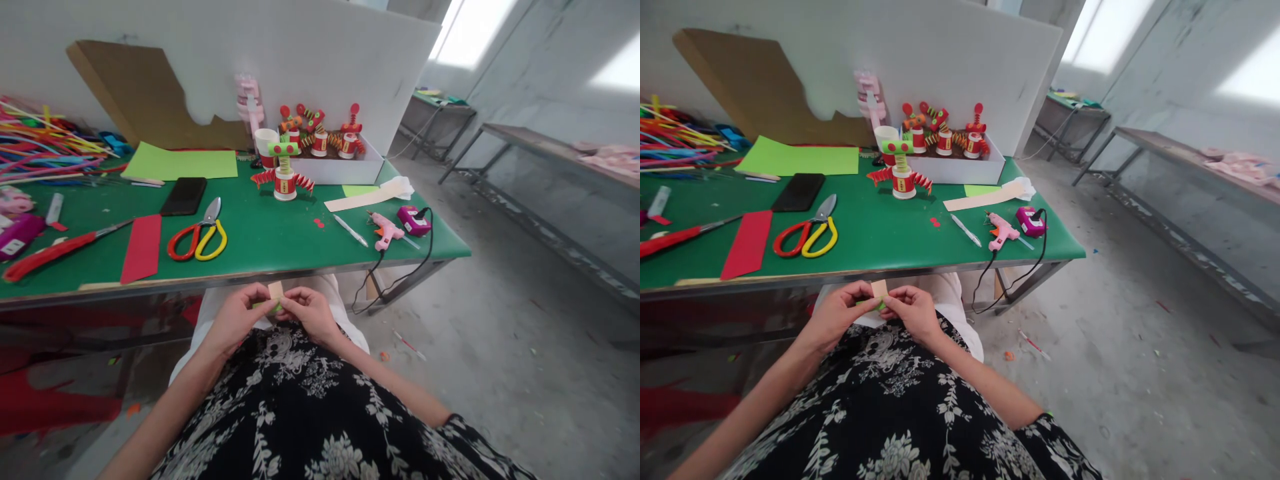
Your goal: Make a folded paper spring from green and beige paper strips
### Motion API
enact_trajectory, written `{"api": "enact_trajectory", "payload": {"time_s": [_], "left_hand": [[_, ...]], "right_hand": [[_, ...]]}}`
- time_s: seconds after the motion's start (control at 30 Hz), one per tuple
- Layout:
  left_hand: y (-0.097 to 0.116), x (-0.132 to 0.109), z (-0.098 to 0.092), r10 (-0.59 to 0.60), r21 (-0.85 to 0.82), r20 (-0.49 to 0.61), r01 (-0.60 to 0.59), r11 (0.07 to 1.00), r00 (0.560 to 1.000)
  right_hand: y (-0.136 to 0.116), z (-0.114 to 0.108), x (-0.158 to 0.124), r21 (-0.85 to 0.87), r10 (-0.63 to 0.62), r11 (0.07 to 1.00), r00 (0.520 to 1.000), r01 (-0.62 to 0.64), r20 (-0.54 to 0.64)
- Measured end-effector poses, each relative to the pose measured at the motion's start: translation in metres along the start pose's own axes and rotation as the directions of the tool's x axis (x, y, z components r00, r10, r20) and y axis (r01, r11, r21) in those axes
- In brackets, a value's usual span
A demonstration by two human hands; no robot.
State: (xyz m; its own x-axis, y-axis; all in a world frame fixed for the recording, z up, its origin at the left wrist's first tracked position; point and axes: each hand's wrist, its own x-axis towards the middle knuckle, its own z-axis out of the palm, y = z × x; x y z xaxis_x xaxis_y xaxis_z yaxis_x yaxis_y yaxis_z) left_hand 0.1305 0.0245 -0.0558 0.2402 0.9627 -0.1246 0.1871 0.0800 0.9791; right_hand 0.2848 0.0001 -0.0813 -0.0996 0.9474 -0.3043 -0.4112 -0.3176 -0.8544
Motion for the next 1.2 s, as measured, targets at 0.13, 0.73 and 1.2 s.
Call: {"api": "enact_trajectory", "payload": {"time_s": [0.13,0.73,1.2], "left_hand": [[-0.003,-0.001,-0.001,-0.023,-0.054,0.002,0.023,0.998,1.000],[0.000,-0.004,-0.005,0.073,-0.022,0.022,-0.073,0.997,0.997],[0.000,-0.009,-0.024,0.628,0.522,0.371,-0.713,0.468,0.684]], "right_hand": [[0.000,-0.002,-0.001,0.061,0.081,0.995,0.995,-0.084,0.051],[-0.008,0.001,-0.006,0.069,0.106,0.992,0.994,-0.109,0.040],[-0.018,0.002,-0.012,0.107,0.145,0.983,0.988,-0.150,0.056]]}}
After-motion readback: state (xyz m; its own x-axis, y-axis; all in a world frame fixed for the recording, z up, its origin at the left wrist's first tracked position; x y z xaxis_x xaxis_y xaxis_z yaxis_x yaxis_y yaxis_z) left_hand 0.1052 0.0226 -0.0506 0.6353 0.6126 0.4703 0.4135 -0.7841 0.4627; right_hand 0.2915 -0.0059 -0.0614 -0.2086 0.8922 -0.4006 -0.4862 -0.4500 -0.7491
